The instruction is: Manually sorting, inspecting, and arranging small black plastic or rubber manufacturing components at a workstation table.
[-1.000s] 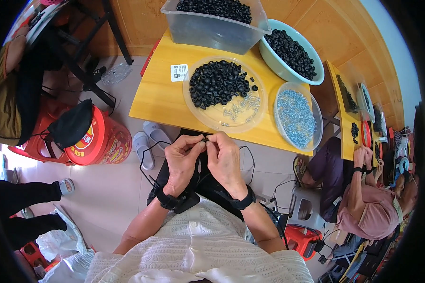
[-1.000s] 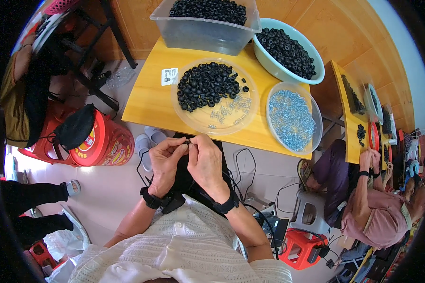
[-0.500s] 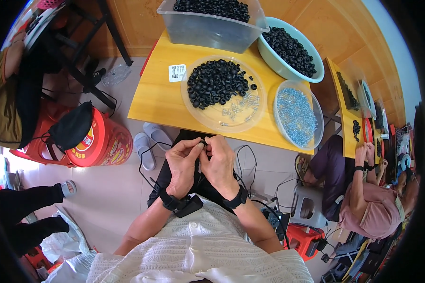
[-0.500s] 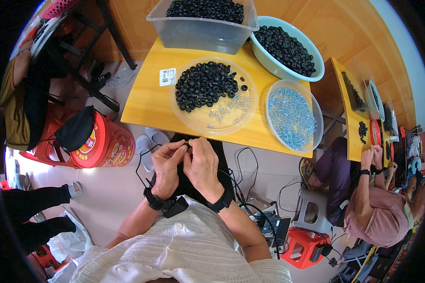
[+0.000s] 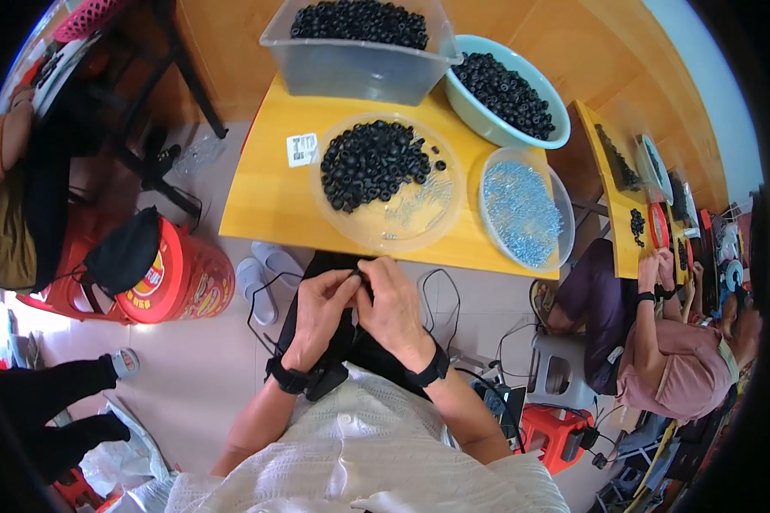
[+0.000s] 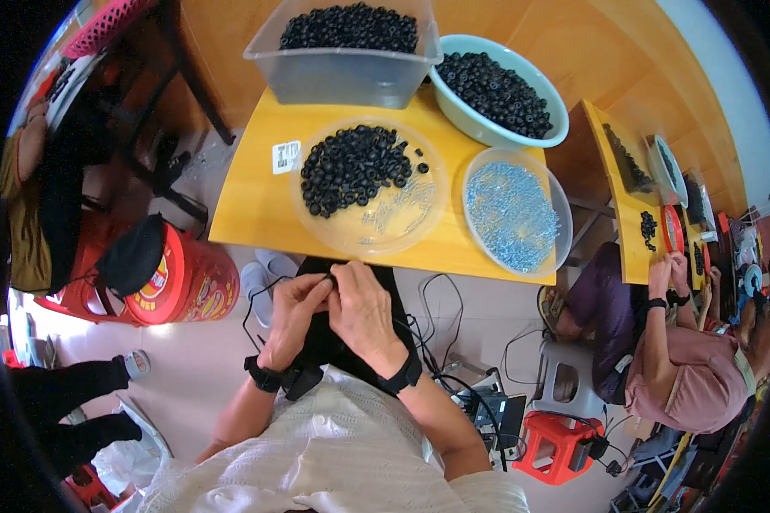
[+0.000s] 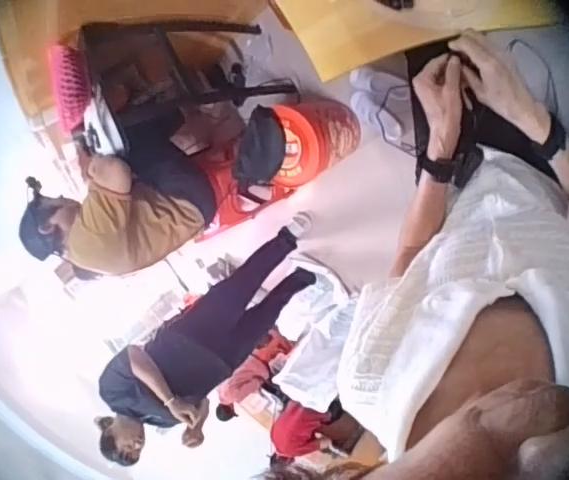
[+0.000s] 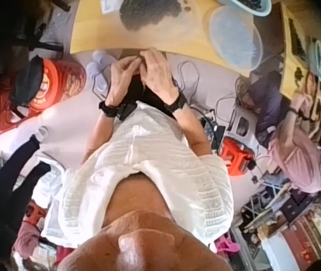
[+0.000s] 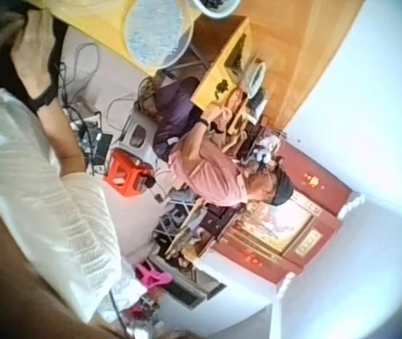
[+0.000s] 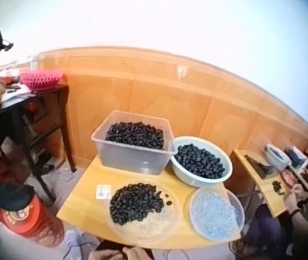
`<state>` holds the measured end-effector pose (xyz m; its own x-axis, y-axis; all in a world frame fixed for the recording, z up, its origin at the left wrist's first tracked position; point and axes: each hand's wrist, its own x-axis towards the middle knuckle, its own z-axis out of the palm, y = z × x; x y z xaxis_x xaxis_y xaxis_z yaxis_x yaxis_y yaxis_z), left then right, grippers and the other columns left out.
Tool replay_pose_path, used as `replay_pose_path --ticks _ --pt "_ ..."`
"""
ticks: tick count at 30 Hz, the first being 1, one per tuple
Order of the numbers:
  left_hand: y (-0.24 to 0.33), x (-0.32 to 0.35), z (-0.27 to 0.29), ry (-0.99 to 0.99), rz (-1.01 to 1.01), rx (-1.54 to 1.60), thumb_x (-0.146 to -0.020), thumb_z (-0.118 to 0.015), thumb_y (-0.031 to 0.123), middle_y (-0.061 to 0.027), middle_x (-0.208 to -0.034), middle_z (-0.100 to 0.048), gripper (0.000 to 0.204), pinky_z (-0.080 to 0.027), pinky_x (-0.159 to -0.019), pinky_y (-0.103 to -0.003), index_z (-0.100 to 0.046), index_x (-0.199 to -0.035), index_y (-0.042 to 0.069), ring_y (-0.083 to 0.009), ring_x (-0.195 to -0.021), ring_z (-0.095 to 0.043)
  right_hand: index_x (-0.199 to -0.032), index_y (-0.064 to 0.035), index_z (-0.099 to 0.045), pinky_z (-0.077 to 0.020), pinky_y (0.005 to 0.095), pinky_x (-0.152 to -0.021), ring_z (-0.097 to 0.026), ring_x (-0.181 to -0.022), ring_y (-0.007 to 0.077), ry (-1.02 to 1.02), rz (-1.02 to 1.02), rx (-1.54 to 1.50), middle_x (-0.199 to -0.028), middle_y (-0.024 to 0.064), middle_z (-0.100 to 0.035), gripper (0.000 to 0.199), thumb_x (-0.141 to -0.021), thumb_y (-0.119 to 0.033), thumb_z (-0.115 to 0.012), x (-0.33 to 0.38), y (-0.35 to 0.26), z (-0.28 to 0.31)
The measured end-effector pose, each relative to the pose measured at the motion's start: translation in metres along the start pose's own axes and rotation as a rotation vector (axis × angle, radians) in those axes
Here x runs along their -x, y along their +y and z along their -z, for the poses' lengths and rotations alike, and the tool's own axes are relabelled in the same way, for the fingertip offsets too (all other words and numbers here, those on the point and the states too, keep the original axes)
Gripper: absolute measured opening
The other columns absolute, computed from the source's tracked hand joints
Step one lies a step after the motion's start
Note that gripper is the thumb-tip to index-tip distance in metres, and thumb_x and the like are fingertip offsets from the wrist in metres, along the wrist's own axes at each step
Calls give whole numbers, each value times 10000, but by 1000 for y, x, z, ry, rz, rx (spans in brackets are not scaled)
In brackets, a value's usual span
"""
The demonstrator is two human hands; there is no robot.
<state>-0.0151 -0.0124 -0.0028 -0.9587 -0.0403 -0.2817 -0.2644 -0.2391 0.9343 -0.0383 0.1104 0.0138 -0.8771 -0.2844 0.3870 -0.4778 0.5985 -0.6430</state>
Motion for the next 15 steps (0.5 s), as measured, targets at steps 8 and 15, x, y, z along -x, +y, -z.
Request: replay_pose_path --ticks 8,15 --pt "8 10 5 -44 34 26 -899 -542 134 -1 -763 -584 192 -490 -677 -221 -635 -858 -29 -57 -716 -542 -909 -2 -536 -461 393 -635 -554 -769 356 -26 -32 -76 -820 153 -529 248 -686 -3 -645 6 -4 5" --pt "5 7 11 -127 75 -228 -884 -554 134 -29 -659 -603 243 -473 -595 -207 -629 -765 -65 -75 -610 -559 -905 11 -505 -450 396 -625 -533 -769 347 -76 -22 -50 -822 153 -493 256 -674 34 -614 16 -2 7"
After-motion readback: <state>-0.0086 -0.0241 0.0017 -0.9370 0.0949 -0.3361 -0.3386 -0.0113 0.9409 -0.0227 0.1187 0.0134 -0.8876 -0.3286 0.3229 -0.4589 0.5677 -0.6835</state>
